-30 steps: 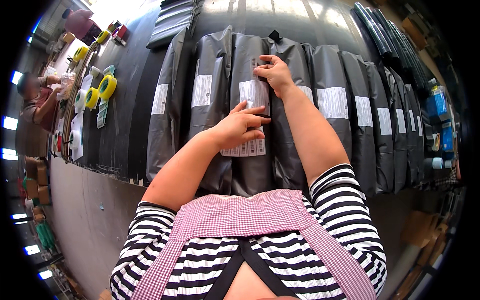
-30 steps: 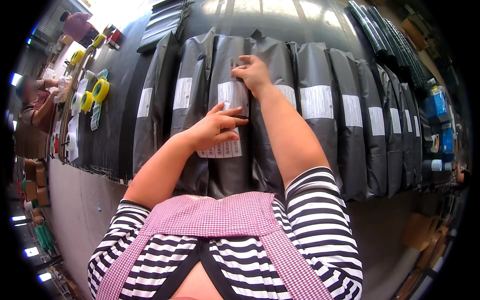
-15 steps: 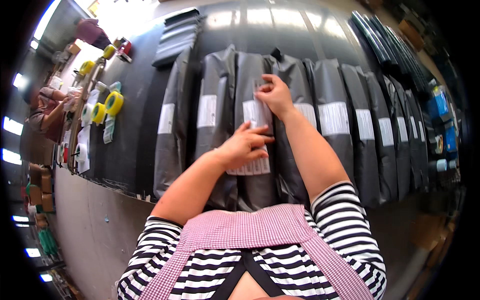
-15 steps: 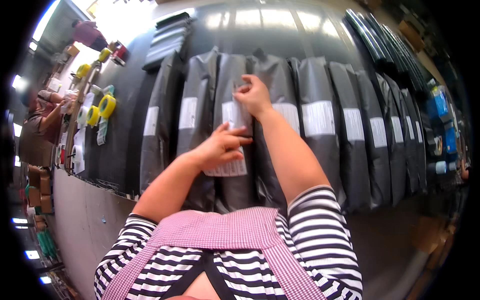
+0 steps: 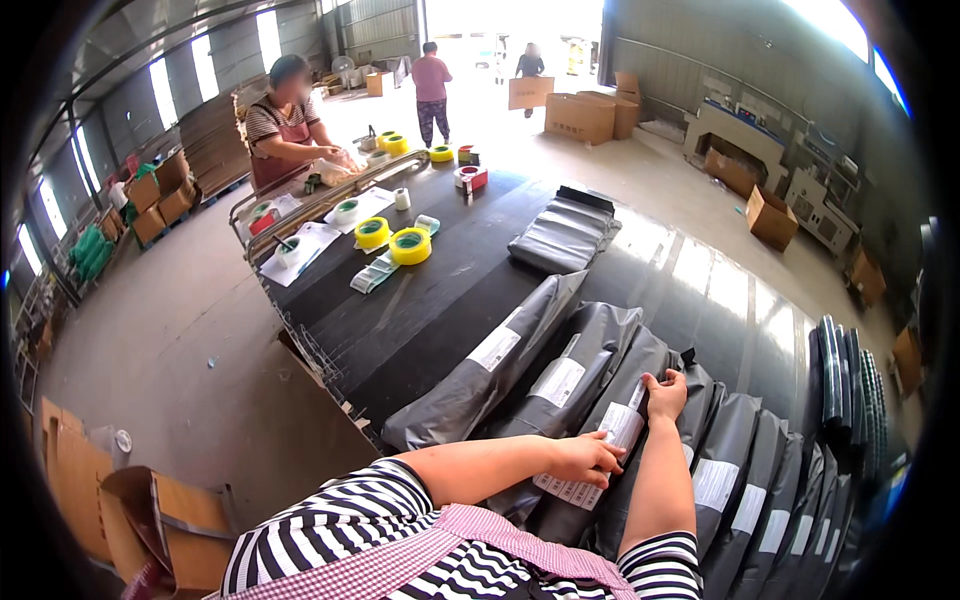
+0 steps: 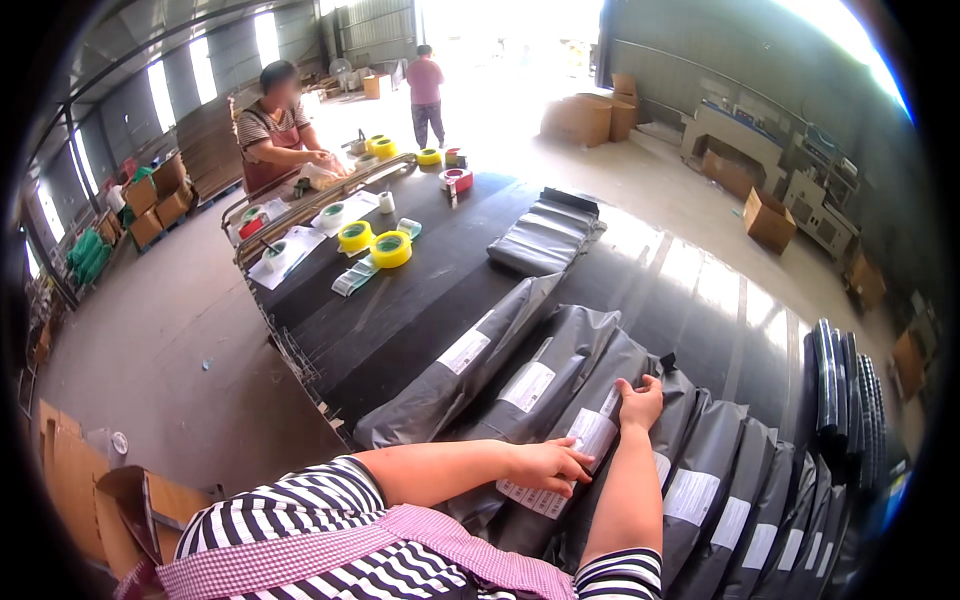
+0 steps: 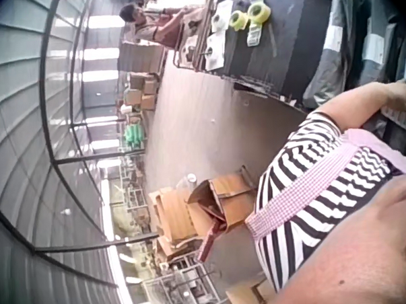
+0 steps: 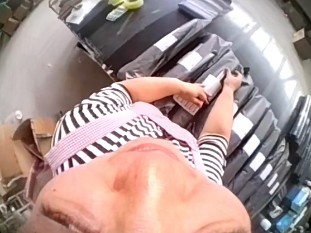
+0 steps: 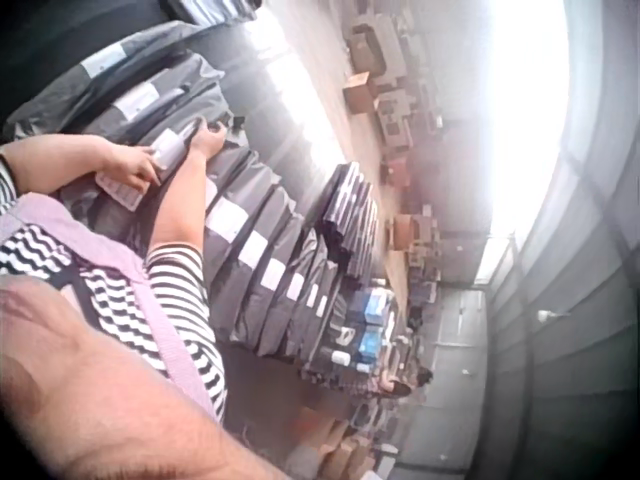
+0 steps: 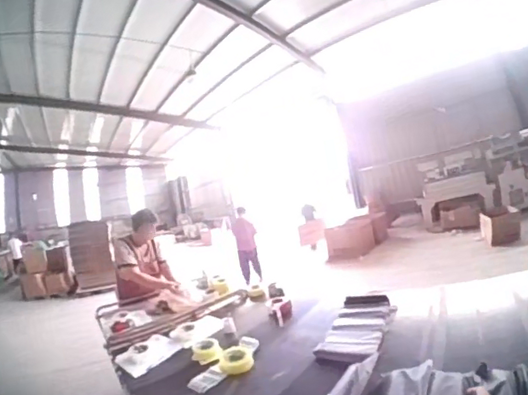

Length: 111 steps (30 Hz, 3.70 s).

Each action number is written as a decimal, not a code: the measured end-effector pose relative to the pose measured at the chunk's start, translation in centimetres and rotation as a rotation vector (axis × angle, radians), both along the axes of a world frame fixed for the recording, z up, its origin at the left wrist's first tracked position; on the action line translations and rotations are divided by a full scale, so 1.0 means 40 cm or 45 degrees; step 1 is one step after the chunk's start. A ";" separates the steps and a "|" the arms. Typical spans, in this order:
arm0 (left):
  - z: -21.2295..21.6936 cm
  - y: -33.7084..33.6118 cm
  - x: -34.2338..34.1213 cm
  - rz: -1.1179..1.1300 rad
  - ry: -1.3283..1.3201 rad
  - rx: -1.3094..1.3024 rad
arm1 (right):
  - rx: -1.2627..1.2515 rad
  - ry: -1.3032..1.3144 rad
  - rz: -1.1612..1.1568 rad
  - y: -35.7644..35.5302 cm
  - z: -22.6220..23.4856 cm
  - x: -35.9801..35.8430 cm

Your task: The person labels multiple grey wrapped packages on a table by peeling labels from a roll, applying them to the center of each package, and smoothing them down by hand.

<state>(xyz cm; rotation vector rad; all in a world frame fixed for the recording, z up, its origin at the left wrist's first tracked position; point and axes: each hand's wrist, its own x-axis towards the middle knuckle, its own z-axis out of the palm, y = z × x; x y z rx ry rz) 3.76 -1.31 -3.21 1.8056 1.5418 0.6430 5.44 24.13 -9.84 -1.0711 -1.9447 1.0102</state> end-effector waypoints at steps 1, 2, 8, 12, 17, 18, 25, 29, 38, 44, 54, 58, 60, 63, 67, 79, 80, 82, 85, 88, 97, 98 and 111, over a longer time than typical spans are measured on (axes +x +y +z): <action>0.004 0.000 -0.002 -0.014 -0.003 -0.016 | -0.018 -0.025 -0.054 0.002 -0.001 -0.009; 0.007 0.001 -0.004 -0.033 -0.006 -0.030 | -0.008 -0.019 -0.048 0.005 -0.003 -0.007; -0.007 -0.011 0.002 0.009 -0.007 -0.012 | -0.089 -0.012 0.144 -0.041 -0.016 0.041; -0.008 -0.014 0.008 0.016 -0.022 0.028 | -0.155 -0.019 0.319 -0.087 -0.034 0.117; -0.014 0.026 0.008 -0.043 0.097 0.178 | -0.275 0.059 0.286 -0.056 -0.033 0.138; -0.008 0.031 0.008 -0.036 0.110 0.172 | -0.180 0.070 0.266 -0.050 -0.022 0.111; 0.010 -0.007 -0.019 0.036 0.056 -0.014 | -0.019 -0.362 -0.160 -0.054 0.051 -0.007; -0.001 -0.001 -0.002 0.041 -0.022 0.055 | -0.192 -0.440 -0.169 -0.078 0.131 0.034; -0.016 -0.001 -0.005 0.031 -0.022 0.155 | -0.504 -0.130 0.156 -0.162 0.106 0.180; 0.062 -0.013 -0.038 0.390 -0.671 0.087 | -0.744 0.343 0.597 -0.354 0.291 0.414; 0.166 0.005 0.052 0.366 -0.603 0.208 | -0.399 0.156 0.398 -0.445 0.364 0.519; 0.175 0.030 0.091 0.347 -0.629 0.184 | -0.411 0.133 0.409 -0.413 0.352 0.550; 0.171 0.043 0.111 0.421 -0.479 0.229 | -0.386 0.078 0.349 -0.398 0.351 0.559; 0.126 0.073 0.134 0.558 -0.429 0.273 | -0.277 0.067 0.281 -0.349 0.304 0.571; 0.090 0.116 0.153 0.742 0.124 0.253 | -0.239 0.054 0.207 -0.224 0.266 0.584; -0.006 0.173 0.247 -0.100 0.203 0.157 | -0.723 0.276 0.469 0.081 0.105 0.401; -0.006 0.178 0.242 -0.112 0.215 0.145 | -0.731 0.294 0.461 0.084 0.100 0.390; 0.014 0.182 0.241 -0.082 0.198 0.122 | -0.606 0.227 0.438 0.087 0.102 0.377; 0.005 0.178 0.243 -0.077 0.195 0.117 | -0.615 0.237 0.442 0.089 0.081 0.370; 0.004 0.180 0.240 -0.070 0.177 0.095 | -0.535 0.199 0.444 0.082 0.080 0.365; 0.002 0.183 0.245 -0.068 0.137 0.122 | -0.355 0.187 0.458 0.081 0.064 0.377; 0.002 0.183 0.245 -0.068 0.135 0.124 | -0.315 0.146 0.461 0.079 0.065 0.380; -0.009 0.178 0.247 -0.029 0.062 0.138 | -0.118 -0.154 0.057 0.158 0.107 0.261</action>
